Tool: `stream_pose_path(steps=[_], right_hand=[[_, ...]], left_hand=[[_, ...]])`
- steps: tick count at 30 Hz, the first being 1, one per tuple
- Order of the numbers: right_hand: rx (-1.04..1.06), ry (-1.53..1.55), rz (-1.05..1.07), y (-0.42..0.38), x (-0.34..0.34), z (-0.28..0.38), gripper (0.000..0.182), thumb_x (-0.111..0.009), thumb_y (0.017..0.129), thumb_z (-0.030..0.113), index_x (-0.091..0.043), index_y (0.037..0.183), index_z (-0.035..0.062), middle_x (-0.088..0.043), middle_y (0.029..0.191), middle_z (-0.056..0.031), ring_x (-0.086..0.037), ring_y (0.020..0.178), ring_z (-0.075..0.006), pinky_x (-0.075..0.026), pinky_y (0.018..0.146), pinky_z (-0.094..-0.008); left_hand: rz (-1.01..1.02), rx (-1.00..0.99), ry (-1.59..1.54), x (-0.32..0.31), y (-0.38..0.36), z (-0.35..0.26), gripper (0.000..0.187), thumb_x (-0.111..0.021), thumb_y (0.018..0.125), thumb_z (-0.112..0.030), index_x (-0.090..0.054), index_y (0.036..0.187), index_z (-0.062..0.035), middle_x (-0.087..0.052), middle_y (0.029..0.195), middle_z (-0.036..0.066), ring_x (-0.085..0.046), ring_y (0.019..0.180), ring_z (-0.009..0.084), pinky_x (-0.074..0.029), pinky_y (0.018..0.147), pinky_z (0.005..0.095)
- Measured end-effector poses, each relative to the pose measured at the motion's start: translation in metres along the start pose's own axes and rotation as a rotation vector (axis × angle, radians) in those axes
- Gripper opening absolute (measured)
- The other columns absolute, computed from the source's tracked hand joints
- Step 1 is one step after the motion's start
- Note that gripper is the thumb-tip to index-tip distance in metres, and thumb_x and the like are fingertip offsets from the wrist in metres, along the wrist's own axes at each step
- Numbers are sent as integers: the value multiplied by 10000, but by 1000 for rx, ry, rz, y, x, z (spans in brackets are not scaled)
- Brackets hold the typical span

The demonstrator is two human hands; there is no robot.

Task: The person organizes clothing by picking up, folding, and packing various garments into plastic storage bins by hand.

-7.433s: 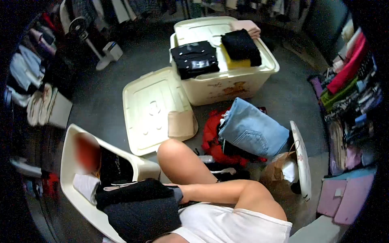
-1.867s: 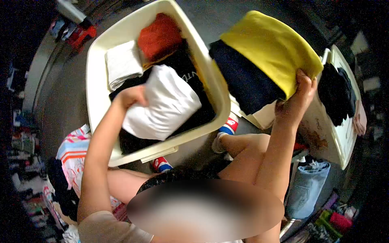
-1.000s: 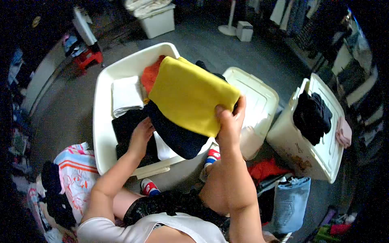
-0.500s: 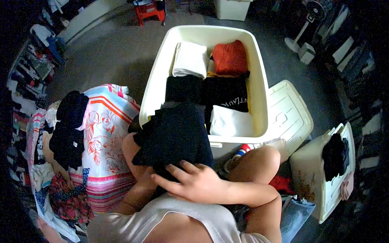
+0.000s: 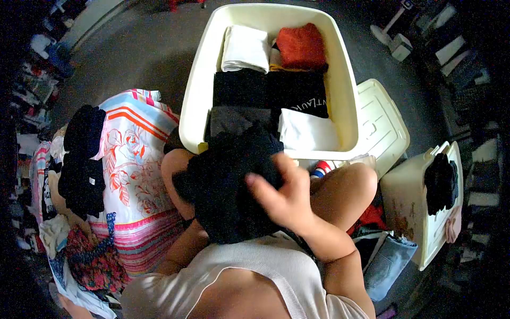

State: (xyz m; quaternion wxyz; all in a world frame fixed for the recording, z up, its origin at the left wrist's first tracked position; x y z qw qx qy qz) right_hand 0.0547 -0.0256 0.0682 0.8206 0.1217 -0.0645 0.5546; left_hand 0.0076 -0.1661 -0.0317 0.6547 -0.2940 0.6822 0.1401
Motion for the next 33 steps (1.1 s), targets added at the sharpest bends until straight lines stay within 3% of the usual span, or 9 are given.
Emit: stream_pose_path(steps=[5,7,11,16,19,23,26,29,33], right_hand=[[0,-317,-126,0,17,-10,394,-700,793,168,-530,1087,-32,-559,862,-49,-492,767,-112,-417,697,-242],[61,-236,-167,-7,35,-18,594,-672,795,169,-407,1295,-10,-498,1232,-190,-500,1128,-280,-403,931,-347],[-425,635,-245,-26,67,-69,699,-562,877,467,-345,1382,36,-416,1375,-160,-406,1256,-286,-346,1020,-384],[-1025,989,-518,-40,135,-124,942,-368,813,745,-306,1395,7,-367,1406,-206,-379,1278,-308,-315,1056,-437],[-451,611,100,-43,143,-92,939,-483,739,676,-366,1337,-39,-437,1339,-217,-442,1218,-314,-347,1033,-419],[-601,703,169,-60,161,-82,857,-721,651,337,-363,1347,-13,-500,1296,-178,-500,1182,-300,-357,1040,-387],[-828,490,-14,-62,158,-101,702,-683,625,157,-455,1265,-17,-574,1183,-130,-552,1105,-262,-427,976,-383],[-761,591,-118,-48,156,-101,509,-592,701,61,-507,1192,-45,-597,1136,-115,-582,1029,-231,-468,903,-336],[-667,600,-332,-6,147,-78,563,-526,716,94,-453,1257,-42,-569,1176,-142,-572,1057,-267,-460,922,-367]], left_hand=[[-23,60,12,1,5,14,600,-439,875,-518,-437,1305,-99,-468,1311,147,-474,1182,284,-351,1055,399],[-37,91,21,3,6,18,586,-450,876,-505,-452,1294,-93,-481,1300,147,-486,1170,282,-356,1052,395],[-82,221,69,7,15,36,559,-472,878,-478,-482,1272,-82,-508,1277,148,-512,1148,279,-367,1048,386],[-138,633,131,-6,33,82,525,-499,879,-444,-519,1245,-68,-542,1249,150,-545,1120,274,-381,1042,375],[-125,786,106,-11,41,96,505,-516,881,-424,-541,1229,-59,-562,1232,151,-564,1103,271,-389,1038,369],[-252,883,135,-2,37,92,549,-512,879,-446,-501,1266,-57,-506,1303,140,-481,1209,251,-355,1059,339],[340,290,1016,17,13,59,774,-567,851,-501,-269,1425,-76,-391,1400,135,-394,1287,246,-300,1084,358],[-76,583,-129,4,-1,54,1030,-680,793,-462,6,1475,-107,-190,1498,124,-204,1382,259,-175,1134,400],[198,167,436,-14,42,33,1245,-769,686,-477,163,1451,-167,-75,1526,97,-127,1405,240,-120,1149,432]])
Point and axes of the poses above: each hand's wrist, its own y-axis towards the middle knuckle, its own x-axis out of the back of the hand, z = x × y, the point moved 5 cm from there along y, towards the middle knuckle
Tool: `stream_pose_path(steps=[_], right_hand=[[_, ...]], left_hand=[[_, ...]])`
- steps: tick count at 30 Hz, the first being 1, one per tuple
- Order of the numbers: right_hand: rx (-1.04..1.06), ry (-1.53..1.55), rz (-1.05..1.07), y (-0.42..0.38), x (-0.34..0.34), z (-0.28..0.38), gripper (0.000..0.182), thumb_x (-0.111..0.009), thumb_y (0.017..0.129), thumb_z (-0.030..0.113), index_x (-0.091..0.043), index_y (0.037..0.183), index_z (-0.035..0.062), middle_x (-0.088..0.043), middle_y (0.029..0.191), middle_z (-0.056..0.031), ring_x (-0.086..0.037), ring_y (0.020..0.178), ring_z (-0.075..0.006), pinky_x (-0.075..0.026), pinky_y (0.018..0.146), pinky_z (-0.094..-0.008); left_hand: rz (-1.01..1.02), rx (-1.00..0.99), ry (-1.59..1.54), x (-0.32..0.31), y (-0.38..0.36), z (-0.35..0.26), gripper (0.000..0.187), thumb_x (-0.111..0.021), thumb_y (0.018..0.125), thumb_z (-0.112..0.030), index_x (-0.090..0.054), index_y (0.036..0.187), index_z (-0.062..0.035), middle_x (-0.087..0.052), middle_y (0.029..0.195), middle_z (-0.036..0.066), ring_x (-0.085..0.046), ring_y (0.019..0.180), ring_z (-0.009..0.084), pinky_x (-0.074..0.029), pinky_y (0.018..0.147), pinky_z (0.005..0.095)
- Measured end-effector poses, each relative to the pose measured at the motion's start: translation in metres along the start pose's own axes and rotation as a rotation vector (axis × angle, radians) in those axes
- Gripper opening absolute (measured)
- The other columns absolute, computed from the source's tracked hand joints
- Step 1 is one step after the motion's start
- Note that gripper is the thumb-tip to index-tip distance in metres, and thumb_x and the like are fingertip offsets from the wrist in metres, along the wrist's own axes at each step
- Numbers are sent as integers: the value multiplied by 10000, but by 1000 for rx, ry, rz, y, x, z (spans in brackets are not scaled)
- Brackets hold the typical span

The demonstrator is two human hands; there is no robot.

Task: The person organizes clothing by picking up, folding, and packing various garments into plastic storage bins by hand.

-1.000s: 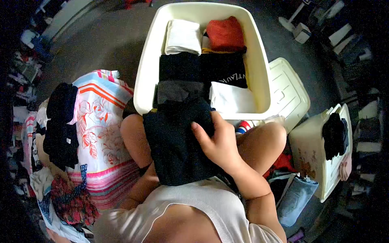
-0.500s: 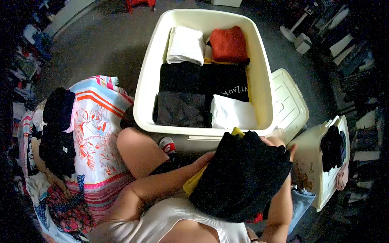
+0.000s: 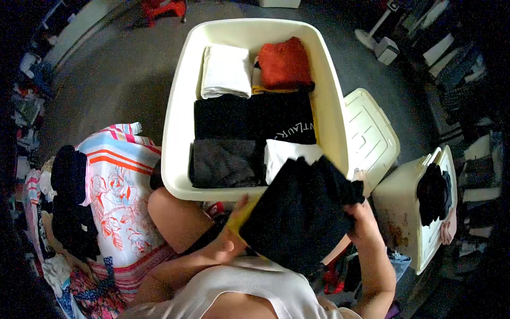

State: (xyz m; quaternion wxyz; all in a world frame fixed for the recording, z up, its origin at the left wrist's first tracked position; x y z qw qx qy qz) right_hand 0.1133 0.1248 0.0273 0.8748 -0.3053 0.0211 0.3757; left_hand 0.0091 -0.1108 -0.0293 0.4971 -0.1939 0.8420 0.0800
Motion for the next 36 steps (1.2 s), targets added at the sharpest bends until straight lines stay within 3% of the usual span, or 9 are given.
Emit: stream_pose_path(steps=[5,12,16,18,21,25,30,32,36], right_hand=[[-20,99,33,57,-45,13,504,-554,796,175,-469,1257,-10,-576,1191,-162,-574,1067,-302,-459,948,-427],[-53,280,149,171,-191,-42,398,-585,776,75,-464,1155,64,-540,1131,-137,-564,1014,-300,-490,871,-455],[13,-30,329,273,-192,-128,525,-615,772,-6,-410,1251,51,-535,1142,-134,-549,1029,-286,-475,848,-408],[-6,-153,340,258,-201,-107,579,-634,753,-5,-396,1279,36,-530,1156,-141,-542,1046,-271,-461,861,-383],[117,-524,252,230,-203,-63,647,-663,708,19,-386,1293,11,-496,1212,-168,-513,1101,-287,-437,907,-379],[958,-1173,276,207,-216,-44,743,-714,623,106,-432,1310,121,-315,1401,-202,-288,1308,-418,-357,1010,-502],[877,-1774,460,256,-242,-79,823,-788,658,262,-375,1367,332,-119,1515,-100,-224,1341,-432,-383,997,-533],[1187,-1699,443,277,-243,-78,852,-796,649,240,-357,1372,344,-115,1514,-103,-261,1326,-426,-393,991,-522],[1214,-1840,403,294,-241,-121,527,-542,841,233,-412,1349,273,-259,1458,-132,-420,1181,-450,-421,968,-498]], left_hand=[[-177,-642,600,12,53,-99,1128,-709,775,-436,152,1444,-150,-233,1438,171,-296,1324,276,-229,1120,433],[-643,-164,909,133,134,-237,1125,-677,628,-390,-12,1475,-65,-324,1385,262,-402,1242,343,-351,1030,378],[-971,214,1857,181,159,-236,846,-580,787,-197,-96,1449,13,-294,1405,292,-392,1263,381,-382,1022,406],[-932,120,2313,159,168,-209,733,-584,806,-95,-204,1427,-12,-242,1441,269,-352,1256,486,-395,999,488],[-685,296,2202,144,172,-192,777,-588,799,-187,-187,1464,-179,-116,1489,259,-202,1292,572,-310,1028,582],[-387,465,2336,190,184,-181,1027,-720,659,-359,-105,1477,-282,23,1522,214,-69,1297,613,-255,1050,605],[-352,362,2359,211,208,-202,923,-652,689,-435,-221,1463,-175,-121,1465,325,-165,1366,445,-62,1081,628],[-379,384,2302,217,217,-208,920,-642,685,-418,-215,1465,-181,-110,1469,323,-155,1369,446,-72,1074,638],[-284,584,2337,226,218,-204,1110,-647,622,-678,-150,1478,-175,32,1481,314,-14,1302,607,-43,1057,659]])
Point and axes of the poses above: each hand's wrist, its own y-axis towards the middle knuckle, its own x-axis out of the back of the hand, z = x × y, the point moved 5 cm from there along y, towards the middle knuckle
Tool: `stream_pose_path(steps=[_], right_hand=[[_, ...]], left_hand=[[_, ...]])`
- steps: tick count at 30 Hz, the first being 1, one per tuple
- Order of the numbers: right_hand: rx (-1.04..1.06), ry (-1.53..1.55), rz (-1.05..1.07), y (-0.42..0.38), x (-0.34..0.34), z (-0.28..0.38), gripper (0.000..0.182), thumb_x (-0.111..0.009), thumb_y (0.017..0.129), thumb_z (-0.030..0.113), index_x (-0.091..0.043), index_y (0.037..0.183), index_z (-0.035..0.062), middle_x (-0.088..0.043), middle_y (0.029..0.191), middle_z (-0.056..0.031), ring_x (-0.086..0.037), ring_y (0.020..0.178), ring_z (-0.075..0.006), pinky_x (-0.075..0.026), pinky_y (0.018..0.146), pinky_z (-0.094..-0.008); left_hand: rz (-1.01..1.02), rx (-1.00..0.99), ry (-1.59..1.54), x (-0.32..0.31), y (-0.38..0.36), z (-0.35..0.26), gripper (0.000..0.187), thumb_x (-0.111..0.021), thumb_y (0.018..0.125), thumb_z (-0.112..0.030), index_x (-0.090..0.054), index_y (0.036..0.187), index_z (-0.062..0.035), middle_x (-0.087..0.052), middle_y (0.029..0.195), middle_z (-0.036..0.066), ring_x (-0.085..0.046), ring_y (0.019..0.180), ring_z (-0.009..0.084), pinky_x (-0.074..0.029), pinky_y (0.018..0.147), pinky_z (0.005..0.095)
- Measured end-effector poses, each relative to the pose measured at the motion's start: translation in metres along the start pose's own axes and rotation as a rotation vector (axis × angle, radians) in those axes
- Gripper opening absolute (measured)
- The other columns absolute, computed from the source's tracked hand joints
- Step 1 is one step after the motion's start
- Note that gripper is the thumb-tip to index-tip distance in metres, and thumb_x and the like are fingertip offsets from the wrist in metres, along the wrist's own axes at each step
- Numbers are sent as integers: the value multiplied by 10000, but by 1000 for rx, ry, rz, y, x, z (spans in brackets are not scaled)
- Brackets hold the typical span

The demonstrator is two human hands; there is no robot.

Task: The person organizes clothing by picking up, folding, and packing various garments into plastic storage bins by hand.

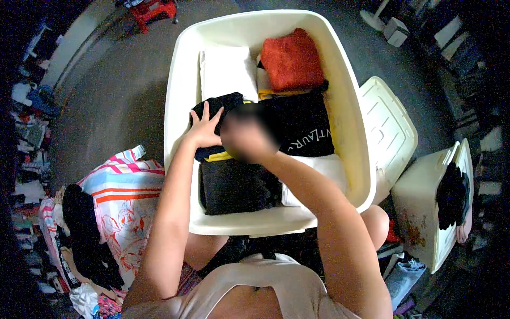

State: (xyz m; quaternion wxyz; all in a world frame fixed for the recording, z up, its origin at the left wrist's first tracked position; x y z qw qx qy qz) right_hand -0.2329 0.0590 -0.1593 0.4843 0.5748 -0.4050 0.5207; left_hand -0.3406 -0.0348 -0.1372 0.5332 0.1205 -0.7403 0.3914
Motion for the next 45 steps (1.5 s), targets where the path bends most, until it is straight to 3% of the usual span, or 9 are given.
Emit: stream_pose_path(steps=[8,16,20,22,24,25,28,35,45], right_hand=[[-109,-45,136,-14,86,31,662,-615,784,400,-379,1386,260,-262,1473,-119,-180,1347,-455,-189,1009,-671],[-350,543,188,-25,45,7,1027,-840,557,366,-306,1373,44,-325,1400,-229,-335,1298,-385,-390,979,-536],[-358,540,261,-54,85,-32,562,-708,690,305,-574,1161,27,-416,1338,-209,-461,1178,-390,-459,916,-468],[-176,547,2,-143,193,-36,502,-683,735,287,-577,1137,6,-522,1206,-207,-536,1076,-373,-462,888,-443],[-131,645,-156,-238,261,-40,442,-666,775,239,-574,1136,1,-552,1139,-216,-549,1049,-355,-458,883,-424],[-218,728,-212,-292,290,-44,375,-648,806,199,-586,1116,-2,-585,1060,-212,-565,1006,-347,-454,888,-405],[-800,697,-415,-455,324,-84,312,-696,791,141,-622,1060,3,-648,979,-157,-638,920,-245,-518,783,-336],[-1853,-102,-1154,-834,313,-187,233,-554,776,118,-661,949,6,-673,859,-141,-643,809,-262,-502,742,-357],[-2143,-506,-252,-962,276,-308,527,-648,820,268,-478,1318,244,-158,1512,-107,-221,1348,-364,-310,1051,-541]], left_hand=[[48,60,356,-37,-25,-19,1177,-766,619,-507,-14,1486,-249,132,1503,233,23,1310,600,-193,1046,638],[-253,-130,180,-29,-33,-22,1105,-861,499,-298,-248,1401,-126,-171,1450,305,-214,1338,446,-143,1092,583],[-463,-102,484,-38,-26,-10,907,-777,628,-332,-335,1373,-62,-299,1403,286,-333,1287,412,-323,1020,503],[-30,111,357,-21,-25,-20,1440,-838,426,-581,84,1470,-213,115,1501,235,-142,1364,452,-161,1092,569],[67,245,242,29,-84,-85,1197,-807,608,-432,-50,1474,-103,-15,1510,238,-191,1360,423,-179,1101,521],[-134,87,408,36,-88,-90,911,-666,736,-567,-263,1448,-168,-309,1455,183,-371,1271,409,-359,983,530],[-91,37,206,35,-70,-91,1058,-666,674,-646,-151,1476,-189,-152,1496,224,-209,1338,449,-258,1035,592],[-482,-463,-210,50,-82,-252,611,-579,857,-110,-307,1386,33,-337,1420,237,-298,1336,335,-259,1083,390],[282,-399,-619,-67,-83,-355,618,-563,858,-223,-309,1380,-8,-548,1194,212,-557,1058,263,-427,904,355]])
Point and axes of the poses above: each hand's wrist, its own y-axis towards the middle knuckle, its own x-axis out of the back of the hand, z = x × y, the point moved 5 cm from there along y, towards the middle knuckle
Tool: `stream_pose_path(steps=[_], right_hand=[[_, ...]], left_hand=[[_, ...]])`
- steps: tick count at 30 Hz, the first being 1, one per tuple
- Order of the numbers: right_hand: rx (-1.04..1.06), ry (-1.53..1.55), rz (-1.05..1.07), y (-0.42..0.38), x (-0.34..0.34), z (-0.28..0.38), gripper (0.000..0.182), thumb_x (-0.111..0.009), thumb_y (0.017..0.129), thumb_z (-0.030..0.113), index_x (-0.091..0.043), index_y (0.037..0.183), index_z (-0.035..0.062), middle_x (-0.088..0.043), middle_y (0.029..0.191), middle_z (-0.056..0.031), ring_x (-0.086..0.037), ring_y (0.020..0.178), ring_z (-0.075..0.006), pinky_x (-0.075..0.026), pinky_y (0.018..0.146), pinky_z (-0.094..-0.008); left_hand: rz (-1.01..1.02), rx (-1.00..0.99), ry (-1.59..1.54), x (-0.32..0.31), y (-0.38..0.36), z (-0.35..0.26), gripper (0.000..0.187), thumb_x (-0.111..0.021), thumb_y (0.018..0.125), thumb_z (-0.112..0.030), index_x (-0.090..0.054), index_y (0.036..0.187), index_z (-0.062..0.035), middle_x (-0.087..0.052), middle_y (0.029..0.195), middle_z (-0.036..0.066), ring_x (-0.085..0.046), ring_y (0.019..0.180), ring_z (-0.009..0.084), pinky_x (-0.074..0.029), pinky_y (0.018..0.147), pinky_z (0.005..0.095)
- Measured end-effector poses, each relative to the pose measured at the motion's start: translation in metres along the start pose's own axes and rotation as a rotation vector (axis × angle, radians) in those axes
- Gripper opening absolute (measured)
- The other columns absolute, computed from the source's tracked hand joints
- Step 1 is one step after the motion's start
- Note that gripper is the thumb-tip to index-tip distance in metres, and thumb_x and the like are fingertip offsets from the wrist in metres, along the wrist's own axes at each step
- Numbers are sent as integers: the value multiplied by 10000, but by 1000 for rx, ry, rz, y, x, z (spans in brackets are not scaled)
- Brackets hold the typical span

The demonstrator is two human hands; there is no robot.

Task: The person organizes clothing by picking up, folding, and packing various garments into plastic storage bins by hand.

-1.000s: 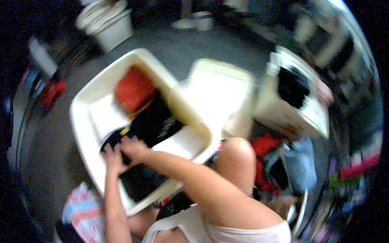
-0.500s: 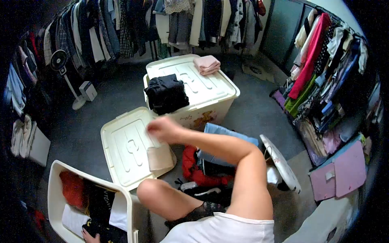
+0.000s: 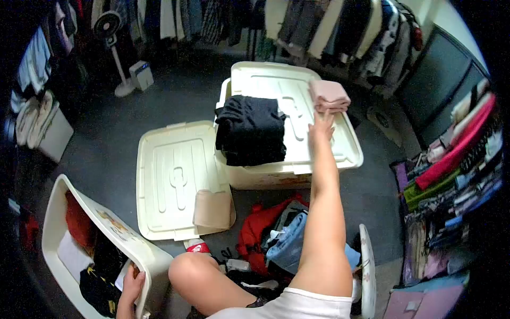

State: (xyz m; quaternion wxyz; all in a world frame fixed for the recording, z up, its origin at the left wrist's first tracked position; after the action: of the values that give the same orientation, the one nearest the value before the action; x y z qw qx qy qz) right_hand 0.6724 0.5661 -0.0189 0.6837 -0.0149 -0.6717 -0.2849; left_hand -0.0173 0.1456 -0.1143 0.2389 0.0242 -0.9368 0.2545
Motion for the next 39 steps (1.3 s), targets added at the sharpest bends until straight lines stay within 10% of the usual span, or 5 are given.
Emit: stream_pose_path(steps=[3,12,24,39], right_hand=[[13,-56,33,28,-5,11,545,-624,835,334,-450,1348,275,-89,1538,-56,-94,1391,-383,-225,1066,-609],[34,-277,79,100,-57,-11,450,-540,874,305,-473,1319,336,-105,1539,-58,-151,1364,-440,-246,1043,-616],[39,-204,32,128,-70,-22,323,-442,886,164,-527,1197,151,-565,1132,-220,-544,1068,-388,-454,883,-491],[219,-466,10,146,-97,-38,271,-418,909,158,-599,1092,76,-627,1020,-207,-646,893,-365,-540,739,-424]], left_hand=[[-62,-23,56,-12,-11,-24,504,-504,878,-352,-482,1219,20,-622,1034,195,-591,975,280,-441,855,370],[-219,-32,277,-12,-13,-36,273,-556,715,-127,-628,908,51,-647,816,216,-647,796,333,-483,749,378],[-201,-88,326,-11,-15,-38,341,-554,715,-268,-619,851,37,-608,734,219,-613,721,382,-470,668,405],[-200,-34,341,-13,-13,-38,355,-538,730,-283,-614,842,45,-612,756,235,-619,738,387,-472,680,405]])
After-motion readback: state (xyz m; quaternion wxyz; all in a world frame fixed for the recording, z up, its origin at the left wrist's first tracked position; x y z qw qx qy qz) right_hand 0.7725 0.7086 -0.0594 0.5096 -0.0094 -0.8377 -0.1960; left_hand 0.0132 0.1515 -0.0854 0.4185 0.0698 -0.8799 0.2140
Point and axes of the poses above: each hand's wrist, its own y-axis towards the middle knuckle, its own x-axis out of the back of the hand, z = x × y, the point moved 5 cm from there along y, towards the middle knuckle
